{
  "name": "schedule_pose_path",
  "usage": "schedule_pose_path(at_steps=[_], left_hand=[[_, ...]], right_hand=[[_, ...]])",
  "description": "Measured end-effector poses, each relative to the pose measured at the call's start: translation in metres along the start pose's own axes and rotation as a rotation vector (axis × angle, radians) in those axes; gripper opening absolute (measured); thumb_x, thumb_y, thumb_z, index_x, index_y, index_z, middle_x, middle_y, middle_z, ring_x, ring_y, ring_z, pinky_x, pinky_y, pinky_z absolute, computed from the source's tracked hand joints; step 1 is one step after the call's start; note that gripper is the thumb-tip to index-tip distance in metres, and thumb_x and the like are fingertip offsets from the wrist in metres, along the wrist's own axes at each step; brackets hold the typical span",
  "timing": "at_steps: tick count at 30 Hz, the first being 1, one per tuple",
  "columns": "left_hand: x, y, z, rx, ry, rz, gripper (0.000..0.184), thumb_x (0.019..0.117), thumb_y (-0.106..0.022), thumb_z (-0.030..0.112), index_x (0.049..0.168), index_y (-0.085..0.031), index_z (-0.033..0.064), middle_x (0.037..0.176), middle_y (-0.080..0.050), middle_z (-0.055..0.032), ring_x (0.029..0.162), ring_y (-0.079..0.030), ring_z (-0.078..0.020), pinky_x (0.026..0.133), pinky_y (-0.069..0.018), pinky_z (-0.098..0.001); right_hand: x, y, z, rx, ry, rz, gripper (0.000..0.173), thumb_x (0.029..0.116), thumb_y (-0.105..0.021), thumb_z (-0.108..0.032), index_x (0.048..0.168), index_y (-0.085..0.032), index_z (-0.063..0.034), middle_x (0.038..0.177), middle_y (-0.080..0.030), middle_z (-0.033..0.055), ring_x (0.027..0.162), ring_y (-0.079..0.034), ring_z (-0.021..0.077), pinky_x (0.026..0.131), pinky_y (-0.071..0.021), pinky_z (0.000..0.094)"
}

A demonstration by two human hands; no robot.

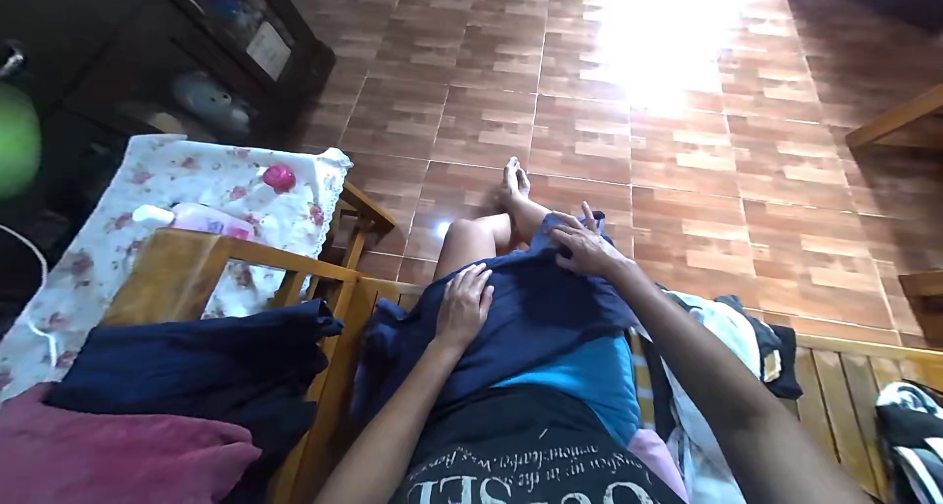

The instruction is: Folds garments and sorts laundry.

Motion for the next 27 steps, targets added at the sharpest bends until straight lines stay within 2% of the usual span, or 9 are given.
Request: schedule_pose_path(at_steps=[3,5,7,9,12,14,17,21,27], left_hand=[[0.003,0.003,0.005,0.044,0.001,0.009,0.035,0.1062,-0.046,0.013,0.132,-0.068,0.0029,0.136,-0.065,-0.0176,0.130,-0.059,-0.0384,0.110,-0.0400,-0.0589],[0.010,0.007,0.006,0.072,-0.001,-0.015,0.035,0.1061,-0.047,0.012,0.134,-0.067,0.0073,0.129,-0.068,-0.0186,0.124,-0.061,-0.0408,0.106,-0.0374,-0.0653],[0.020,0.016,0.005,0.078,0.019,-0.183,0.037,0.1073,-0.048,0.021,0.139,-0.063,0.0093,0.130,-0.067,-0.0197,0.127,-0.058,-0.0421,0.112,-0.0269,-0.0672],[0.026,0.029,0.003,0.063,0.045,-0.305,0.038,0.1066,-0.052,0.030,0.129,-0.068,0.0030,0.125,-0.069,-0.0203,0.124,-0.060,-0.0400,0.116,-0.0213,-0.0656],[0.030,0.058,-0.012,-0.120,0.155,-0.288,0.038,0.1038,-0.059,0.031,0.116,-0.070,-0.0041,0.114,-0.071,-0.0224,0.115,-0.065,-0.0356,0.110,-0.0363,-0.0566],[0.030,0.070,-0.031,-0.189,0.265,-0.274,0.036,0.1038,-0.061,0.028,0.117,-0.068,-0.0050,0.115,-0.069,-0.0247,0.114,-0.065,-0.0364,0.104,-0.0453,-0.0539],[0.022,0.063,-0.064,-0.222,0.369,-0.302,0.038,0.1034,-0.062,0.029,0.120,-0.066,-0.0044,0.117,-0.068,-0.0250,0.114,-0.064,-0.0358,0.103,-0.0458,-0.0526],[0.014,0.059,-0.084,-0.348,0.351,-0.217,0.034,0.1001,-0.066,0.024,0.110,-0.067,-0.0079,0.114,-0.065,-0.0223,0.103,-0.062,-0.0276,0.094,-0.0489,-0.0423],[0.013,0.076,-0.105,-0.356,0.348,-0.519,0.034,0.0996,-0.067,0.027,0.100,-0.068,-0.0076,0.098,-0.065,-0.0160,0.089,-0.059,-0.0197,0.086,-0.0477,-0.0406]], right_hand=[[-0.010,0.011,-0.012,-0.007,0.086,-0.103,0.015,0.0867,-0.071,-0.007,0.099,-0.069,0.0027,0.100,-0.073,0.0157,0.124,-0.060,0.0393,0.117,-0.0062,0.0743],[-0.013,0.016,-0.019,-0.063,0.040,-0.227,0.030,0.0904,-0.067,-0.009,0.118,-0.065,0.0043,0.109,-0.071,0.0187,0.121,-0.061,0.0382,0.120,-0.0081,0.0690],[-0.009,0.022,-0.022,-0.152,-0.084,-0.361,0.044,0.0935,-0.069,-0.010,0.135,-0.058,0.0023,0.125,-0.068,0.0206,0.131,-0.056,0.0385,0.123,-0.0062,0.0651],[-0.002,0.029,-0.015,-0.232,-0.201,-0.448,0.042,0.0943,-0.070,-0.011,0.133,-0.061,0.0023,0.128,-0.066,0.0224,0.136,-0.051,0.0406,0.123,-0.0029,0.0650],[0.011,0.048,0.008,-0.176,-0.292,-0.308,0.031,0.0895,-0.077,-0.014,0.115,-0.072,0.0026,0.116,-0.070,0.0233,0.126,-0.057,0.0450,0.119,-0.0090,0.0720],[0.019,0.052,0.026,-0.113,-0.344,-0.182,0.031,0.0870,-0.079,-0.016,0.111,-0.073,0.0025,0.115,-0.070,0.0235,0.124,-0.057,0.0453,0.116,-0.0119,0.0748],[0.030,0.032,0.047,-0.049,-0.500,-0.214,0.035,0.0913,-0.076,-0.022,0.117,-0.070,0.0012,0.123,-0.068,0.0240,0.128,-0.056,0.0438,0.116,-0.0131,0.0752],[0.035,0.006,0.068,0.168,-0.726,-0.268,0.043,0.0954,-0.073,-0.030,0.123,-0.065,0.0030,0.132,-0.058,0.0297,0.129,-0.052,0.0465,0.106,-0.0396,0.0651],[0.042,0.009,0.065,0.278,-0.545,-0.412,0.035,0.0951,-0.072,-0.014,0.123,-0.064,0.0054,0.119,-0.065,0.0292,0.116,-0.061,0.0436,0.103,-0.0428,0.0621]])
Point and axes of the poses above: each hand's wrist, its own x-axis towards the middle knuckle, its own y-axis out of the back of the hand, z = x × y, the point moved 3 cm from there along x, towards the middle knuckle
